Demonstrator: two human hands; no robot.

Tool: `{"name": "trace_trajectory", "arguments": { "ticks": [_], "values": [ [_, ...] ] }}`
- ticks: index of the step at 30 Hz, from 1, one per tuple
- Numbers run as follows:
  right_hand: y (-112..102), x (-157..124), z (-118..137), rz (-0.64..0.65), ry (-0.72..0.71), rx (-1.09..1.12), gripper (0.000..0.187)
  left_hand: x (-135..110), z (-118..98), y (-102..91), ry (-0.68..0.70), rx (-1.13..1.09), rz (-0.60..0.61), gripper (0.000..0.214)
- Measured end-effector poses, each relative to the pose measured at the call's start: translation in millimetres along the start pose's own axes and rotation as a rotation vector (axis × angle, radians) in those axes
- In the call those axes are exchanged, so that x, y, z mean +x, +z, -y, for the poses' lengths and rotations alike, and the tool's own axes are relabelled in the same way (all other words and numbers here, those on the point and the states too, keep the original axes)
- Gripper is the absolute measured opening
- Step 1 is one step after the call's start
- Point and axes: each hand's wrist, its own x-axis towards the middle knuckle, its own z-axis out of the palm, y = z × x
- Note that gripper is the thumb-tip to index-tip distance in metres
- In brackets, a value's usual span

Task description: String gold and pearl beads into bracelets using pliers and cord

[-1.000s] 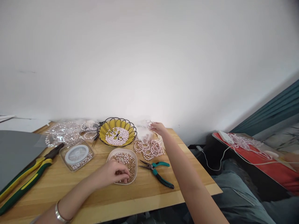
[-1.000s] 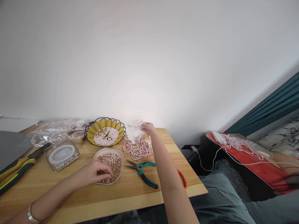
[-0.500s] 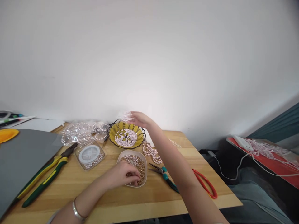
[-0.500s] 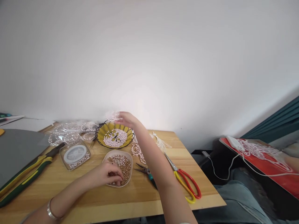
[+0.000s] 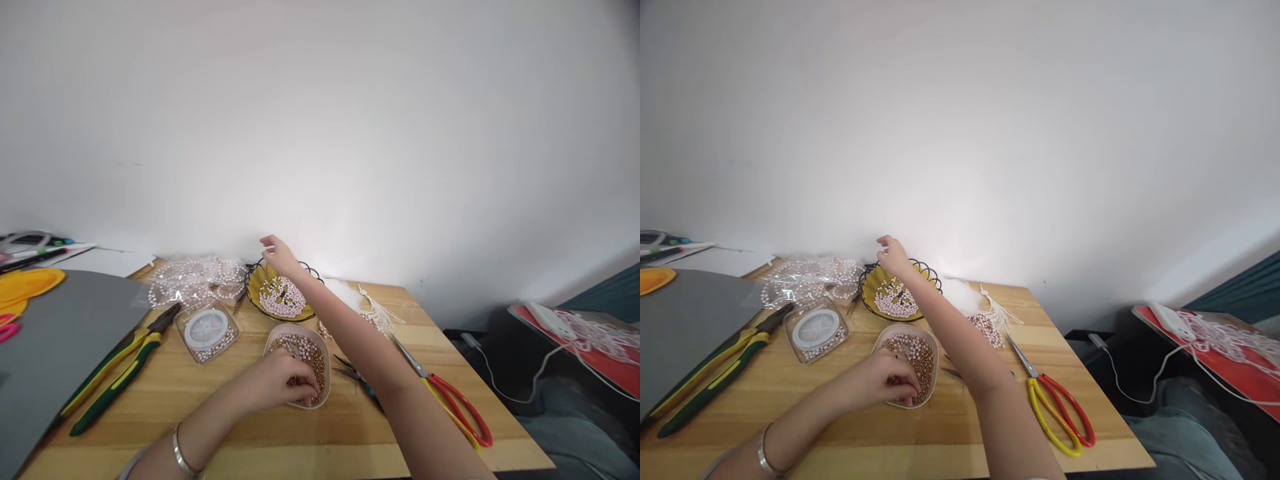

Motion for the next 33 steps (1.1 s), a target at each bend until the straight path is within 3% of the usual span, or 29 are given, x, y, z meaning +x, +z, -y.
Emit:
{"name": "trace_trajectory", "arguments": {
  "ticks": [6,8,10,13,17,22,33],
  "values": [
    [-118,-41,-58,-0.173,0.050,-0.212,0.034,0,2,-1.6,0.006,0.040,-0.009,0.018],
    [-146,-60,-78,-0.168,0.099,-0.289,0.033,1,2,-2.1,0.013,0.045,-0.004,0.019],
    [-158,-81,-95,-0.110,0.124,-0.352,0.031,1,3,-2.4,0.012,0.044,-0.001,0.020],
    [-149,-110,-112,0.005,0.115,-0.426,0.031,0,4,-2.3,0.000,0.043,0.000,0.021],
    [-115,-123,-122,0.066,0.090,-0.499,0.041,-1,7,-2.2,-0.019,0.051,0.005,0.023],
    [-89,-100,-122,0.004,0.161,-0.503,0.040,0,7,-4.5,-0.038,0.052,0.023,0.026],
    [-81,-65,-128,-0.143,0.396,-0.125,0.036,1,4,-6.7,-0.038,0.077,0.037,0.026]
  ]
}}
